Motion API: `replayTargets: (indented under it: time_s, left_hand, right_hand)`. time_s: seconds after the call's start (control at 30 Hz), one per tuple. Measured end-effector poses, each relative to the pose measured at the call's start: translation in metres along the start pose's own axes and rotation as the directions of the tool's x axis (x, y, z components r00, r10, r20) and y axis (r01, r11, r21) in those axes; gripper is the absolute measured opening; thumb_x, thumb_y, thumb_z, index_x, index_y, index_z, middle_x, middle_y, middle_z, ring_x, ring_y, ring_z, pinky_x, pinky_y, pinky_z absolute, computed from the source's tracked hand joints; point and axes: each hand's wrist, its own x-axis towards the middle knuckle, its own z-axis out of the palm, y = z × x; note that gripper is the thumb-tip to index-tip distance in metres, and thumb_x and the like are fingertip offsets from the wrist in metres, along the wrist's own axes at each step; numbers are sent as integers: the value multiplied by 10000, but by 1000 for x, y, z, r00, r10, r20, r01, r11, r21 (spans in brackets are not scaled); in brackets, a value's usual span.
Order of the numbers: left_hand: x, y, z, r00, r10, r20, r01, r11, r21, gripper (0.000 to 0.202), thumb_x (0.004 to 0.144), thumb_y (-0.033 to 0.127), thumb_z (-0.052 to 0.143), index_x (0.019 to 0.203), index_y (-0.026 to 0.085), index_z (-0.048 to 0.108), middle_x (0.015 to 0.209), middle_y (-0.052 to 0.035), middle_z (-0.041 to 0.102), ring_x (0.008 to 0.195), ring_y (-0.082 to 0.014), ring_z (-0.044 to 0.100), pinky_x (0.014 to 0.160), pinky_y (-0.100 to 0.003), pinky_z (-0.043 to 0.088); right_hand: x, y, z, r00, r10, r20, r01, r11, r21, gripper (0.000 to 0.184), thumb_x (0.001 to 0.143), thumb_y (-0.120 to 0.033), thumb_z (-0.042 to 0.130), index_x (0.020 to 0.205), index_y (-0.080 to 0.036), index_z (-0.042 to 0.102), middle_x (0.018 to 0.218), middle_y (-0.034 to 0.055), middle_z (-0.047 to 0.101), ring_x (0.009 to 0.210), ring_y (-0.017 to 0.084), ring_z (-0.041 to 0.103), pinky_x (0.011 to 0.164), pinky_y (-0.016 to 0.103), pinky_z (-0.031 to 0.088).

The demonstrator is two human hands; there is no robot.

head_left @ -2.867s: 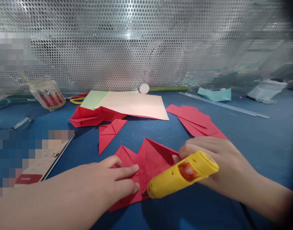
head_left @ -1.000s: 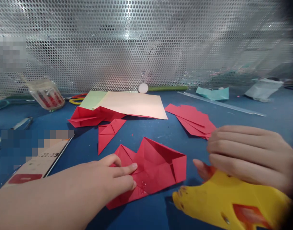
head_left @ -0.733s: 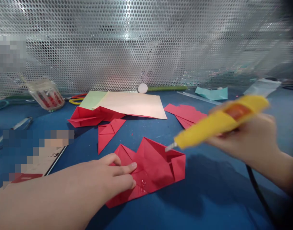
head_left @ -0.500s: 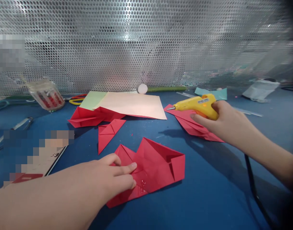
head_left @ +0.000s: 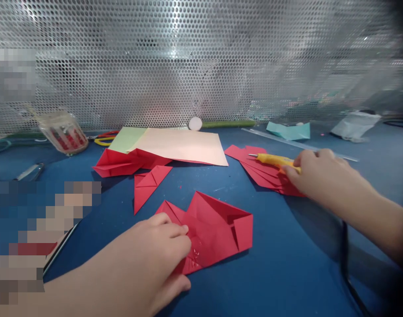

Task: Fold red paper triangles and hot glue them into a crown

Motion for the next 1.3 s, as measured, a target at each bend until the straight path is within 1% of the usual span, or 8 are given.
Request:
replayTargets:
  time_s: [0.2, 0.3, 0.4, 0.6, 0.77, 0.9, 1.03, 1.3]
  left_hand:
    - [0, 3, 9, 994, 22, -105, -24, 1000, -16, 73, 831, 174, 668, 798, 197, 608, 867, -7, 662, 812, -218, 617, 637, -287, 473]
    - [-2, 2, 13, 983, 83, -162, -79, 996, 34, 88, 854, 146, 572, 803, 197, 622, 819, -9, 669, 764, -207, 624, 650, -287, 480]
    - [-3, 1, 15, 965, 113, -235, -101, 993, 63, 205, 876, 118, 459, 799, 203, 629, 771, -7, 667, 701, -189, 623, 632, -272, 484]
    - [-6, 2, 21, 921, 190, -339, -145, 978, 153, 297, 890, 87, 370, 830, 213, 632, 774, 0, 672, 682, -173, 625, 620, -255, 500]
    - [-6, -3, 33, 827, 273, -491, -96, 930, 355, 330, 844, 59, 366, 855, 233, 646, 990, -36, 696, 848, -229, 618, 729, -350, 541]
    - [-8, 1, 39, 874, 189, -448, 74, 859, 507, 398, 843, 55, 333, 939, 252, 665, 1162, -94, 664, 911, -262, 649, 703, -367, 572]
    - [-11, 0, 38, 882, 215, -419, 97, 788, 608, 545, 747, -10, 280, 1142, 140, 625, 1046, -177, 696, 899, -270, 704, 694, -332, 584]
    - [-4, -5, 26, 955, 92, -283, -2, 953, 302, 385, 762, 59, 335, 930, 226, 639, 875, -47, 716, 683, -220, 664, 548, -274, 524]
  right_hand:
    - [-26, -63, -46, 922, -379, -83, 385, 867, 316, 319, 953, -492, 412, 855, -228, 563, 1042, 87, 597, 985, 210, 605, 897, 340, 467]
    - [-49, -88, -67, 636, -746, -197, 685, 428, 590, 249, 940, -468, 525, 911, -232, 598, 1056, 75, 614, 978, 184, 614, 829, 290, 497]
    - [-69, -103, -77, 533, -828, -177, 679, 293, 673, 190, 902, -386, 628, 1005, -226, 626, 1058, 50, 653, 939, 163, 626, 824, 262, 501]
    - [-80, -110, -76, 566, -812, -141, 613, 300, 731, 125, 945, -161, 523, 984, -220, 626, 963, 6, 669, 862, 130, 604, 787, 225, 487]
    - [-79, -103, -77, 567, -804, -180, 605, 258, 753, 127, 937, -145, 547, 985, -246, 607, 951, -14, 641, 790, 93, 580, 674, 171, 458]
    - [-81, -103, -78, 583, -799, -148, 542, 247, 803, 169, 910, -108, 567, 983, -256, 600, 919, -27, 622, 801, 75, 585, 689, 145, 447]
    - [-80, -104, -79, 596, -799, -87, 444, 237, 864, 181, 892, -88, 575, 952, -258, 594, 905, -31, 594, 830, 64, 574, 725, 120, 445]
    - [-77, -107, -83, 629, -755, 185, 158, 357, 921, 109, 918, -220, 571, 829, -246, 628, 854, -35, 618, 704, 68, 551, 639, 147, 457]
